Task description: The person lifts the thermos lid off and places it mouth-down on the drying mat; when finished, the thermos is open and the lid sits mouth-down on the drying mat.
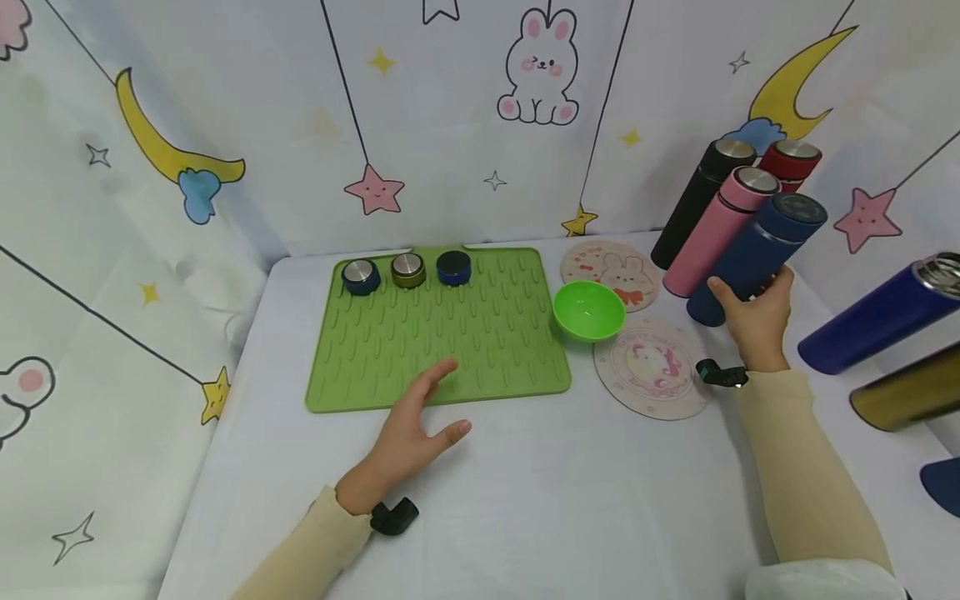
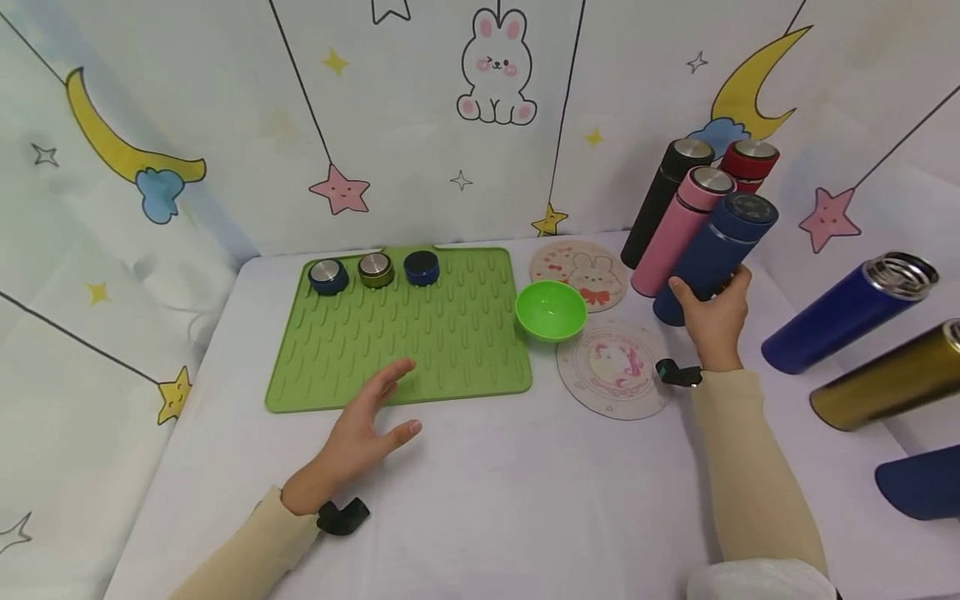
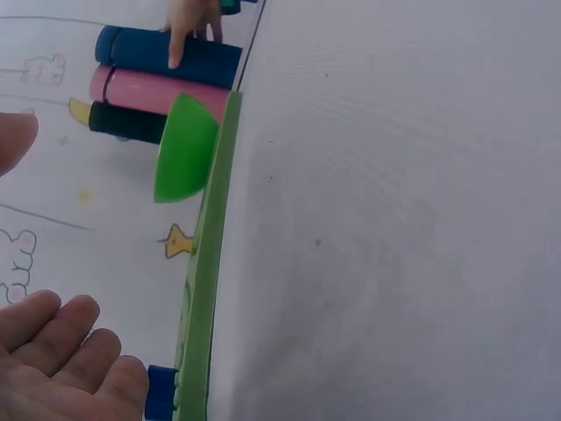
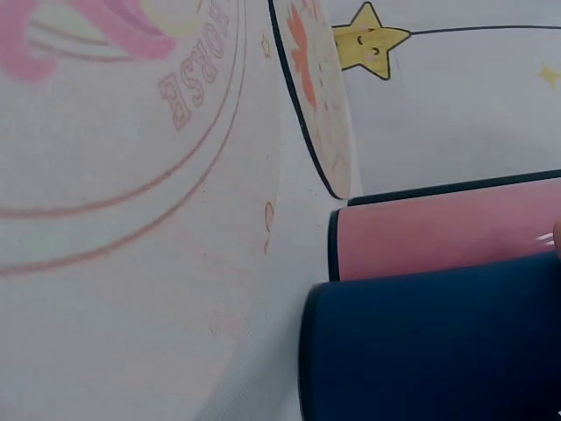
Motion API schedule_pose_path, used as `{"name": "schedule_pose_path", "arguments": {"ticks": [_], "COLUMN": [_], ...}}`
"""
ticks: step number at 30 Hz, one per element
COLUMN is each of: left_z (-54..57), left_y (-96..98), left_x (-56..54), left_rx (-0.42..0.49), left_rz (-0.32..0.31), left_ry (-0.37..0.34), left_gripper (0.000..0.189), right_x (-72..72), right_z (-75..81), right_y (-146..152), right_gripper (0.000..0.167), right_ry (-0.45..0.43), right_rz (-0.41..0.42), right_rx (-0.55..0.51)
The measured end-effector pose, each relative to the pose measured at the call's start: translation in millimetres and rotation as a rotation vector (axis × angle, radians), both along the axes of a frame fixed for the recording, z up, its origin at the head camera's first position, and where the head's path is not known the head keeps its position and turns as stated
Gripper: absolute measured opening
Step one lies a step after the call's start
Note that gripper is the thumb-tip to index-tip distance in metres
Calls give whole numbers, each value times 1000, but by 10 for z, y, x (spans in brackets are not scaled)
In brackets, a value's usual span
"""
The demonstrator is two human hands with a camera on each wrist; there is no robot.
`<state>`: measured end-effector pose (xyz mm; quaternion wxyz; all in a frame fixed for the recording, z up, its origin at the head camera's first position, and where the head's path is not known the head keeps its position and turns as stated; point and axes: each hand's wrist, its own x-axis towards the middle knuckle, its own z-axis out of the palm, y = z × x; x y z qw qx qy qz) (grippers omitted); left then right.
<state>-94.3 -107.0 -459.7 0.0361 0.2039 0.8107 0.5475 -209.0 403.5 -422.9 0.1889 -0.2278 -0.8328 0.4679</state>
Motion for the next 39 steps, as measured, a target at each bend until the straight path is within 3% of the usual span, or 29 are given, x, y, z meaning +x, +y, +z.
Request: {"name": "schedule_pose_path", "arguments": {"ticks": [9, 14, 24, 30, 39], "left_z": [15, 5, 52, 115, 376], "left_y": [13, 22, 24, 66, 221], "left_x": [26, 27, 20, 23, 23], "left_rx": [7, 15, 37, 123, 243], "left_rz": [-13, -20, -48, -105, -218], "left_ry": [-15, -12, -1, -12, 32], "left_gripper": [84, 84, 82, 79, 75], "right_x": [-25, 12, 408, 710, 1071], "right_z": [-28, -33, 58, 130, 244], "right_y": [3, 12, -124, -401, -938], "right_gripper": [81, 82, 78, 72, 77], "right_ry": [1, -42, 2, 54, 37], "right_rz": [-27, -33, -23, 87, 430], "right_rx": [22, 35, 106, 147, 114]}}
